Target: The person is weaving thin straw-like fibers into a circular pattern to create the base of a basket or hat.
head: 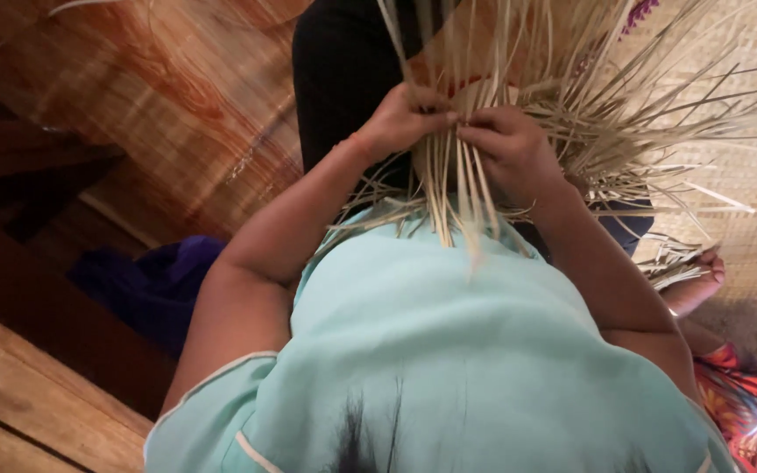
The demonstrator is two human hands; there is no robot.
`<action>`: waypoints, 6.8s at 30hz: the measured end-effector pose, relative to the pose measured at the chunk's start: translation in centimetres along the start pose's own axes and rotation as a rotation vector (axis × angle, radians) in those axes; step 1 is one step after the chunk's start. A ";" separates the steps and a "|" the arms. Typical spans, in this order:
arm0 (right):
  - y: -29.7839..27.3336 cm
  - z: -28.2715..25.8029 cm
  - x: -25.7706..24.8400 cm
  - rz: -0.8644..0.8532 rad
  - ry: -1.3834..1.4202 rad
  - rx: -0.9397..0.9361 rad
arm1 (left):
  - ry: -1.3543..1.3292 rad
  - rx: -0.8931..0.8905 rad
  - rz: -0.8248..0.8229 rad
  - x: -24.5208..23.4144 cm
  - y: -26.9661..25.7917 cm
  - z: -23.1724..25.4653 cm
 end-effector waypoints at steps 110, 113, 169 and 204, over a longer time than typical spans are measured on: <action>1.2 -5.9 2.9 -0.489 0.397 -0.205 | -0.156 -0.307 0.273 0.5 1.3 2.8; 0.6 -4.4 0.7 -0.263 0.495 -0.024 | -0.153 -0.429 0.176 0.7 -0.4 4.0; 1.4 -1.9 1.5 0.147 -0.025 0.136 | 0.798 0.238 0.521 1.6 -7.5 4.9; 4.0 -1.4 0.9 -0.125 0.023 0.157 | 0.033 -0.084 0.342 1.2 -5.4 -1.0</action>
Point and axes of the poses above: each hand's wrist, its own y-axis towards the middle knuckle, its own x-axis out of the palm, z = x × y, the point moved 4 cm from there along y, towards the middle knuckle, and after that the axes turned 9 degrees about -z, right-handed, at the moved point
